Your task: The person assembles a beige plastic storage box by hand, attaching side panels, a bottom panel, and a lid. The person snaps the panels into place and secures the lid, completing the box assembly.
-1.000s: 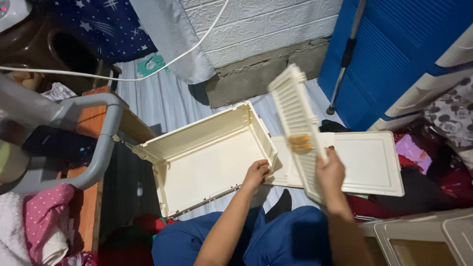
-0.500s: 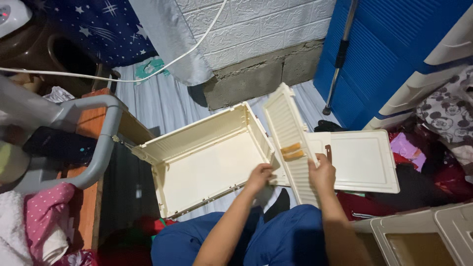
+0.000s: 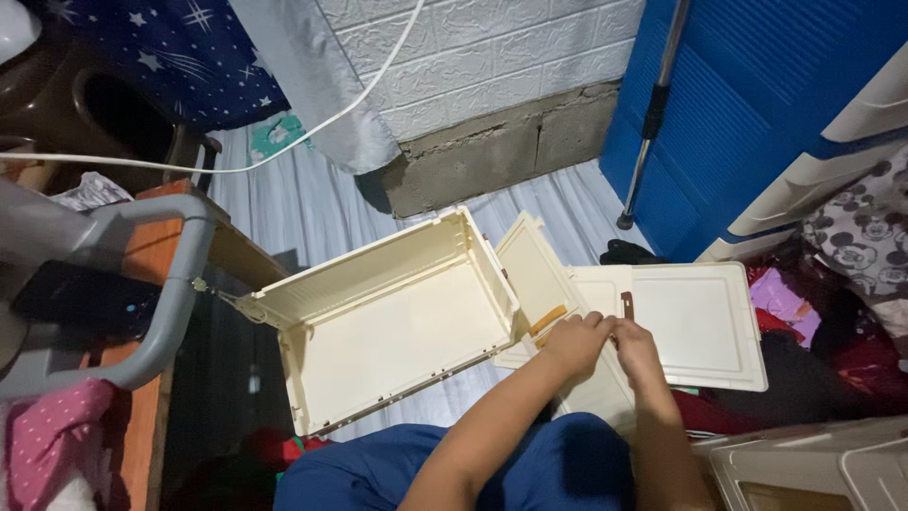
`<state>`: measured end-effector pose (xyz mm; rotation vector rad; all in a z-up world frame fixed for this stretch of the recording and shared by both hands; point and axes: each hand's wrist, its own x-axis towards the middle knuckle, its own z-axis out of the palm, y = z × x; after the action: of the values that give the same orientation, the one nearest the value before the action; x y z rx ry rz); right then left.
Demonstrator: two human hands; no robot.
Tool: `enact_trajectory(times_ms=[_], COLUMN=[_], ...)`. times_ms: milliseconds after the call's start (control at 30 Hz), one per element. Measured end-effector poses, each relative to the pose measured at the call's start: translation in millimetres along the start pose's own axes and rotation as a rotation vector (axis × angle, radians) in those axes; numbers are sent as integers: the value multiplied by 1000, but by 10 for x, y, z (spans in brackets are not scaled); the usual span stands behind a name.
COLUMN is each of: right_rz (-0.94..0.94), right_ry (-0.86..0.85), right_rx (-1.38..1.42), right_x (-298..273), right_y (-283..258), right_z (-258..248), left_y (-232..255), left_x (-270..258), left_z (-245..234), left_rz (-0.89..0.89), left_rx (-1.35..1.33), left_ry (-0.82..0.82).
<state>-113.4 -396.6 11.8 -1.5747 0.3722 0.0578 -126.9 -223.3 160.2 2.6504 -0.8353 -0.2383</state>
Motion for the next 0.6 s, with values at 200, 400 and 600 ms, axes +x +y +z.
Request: enact_trajectory(times_ms=[200,400,600], right_rz=[79,207,389], right_ry=[159,249,77], right_rx=[-428,-714,-1011], right_x=[132,442,627], right_y=[-468,-699,-520], right_z=[-168,-131,-63], left_y=[-167,-190,-165], left_x=[27,13,-26], left_z=[184,252,216], left_rz=[31,28,-4], left_rx=[9,-14,-38], left_ry=[56,41,7])
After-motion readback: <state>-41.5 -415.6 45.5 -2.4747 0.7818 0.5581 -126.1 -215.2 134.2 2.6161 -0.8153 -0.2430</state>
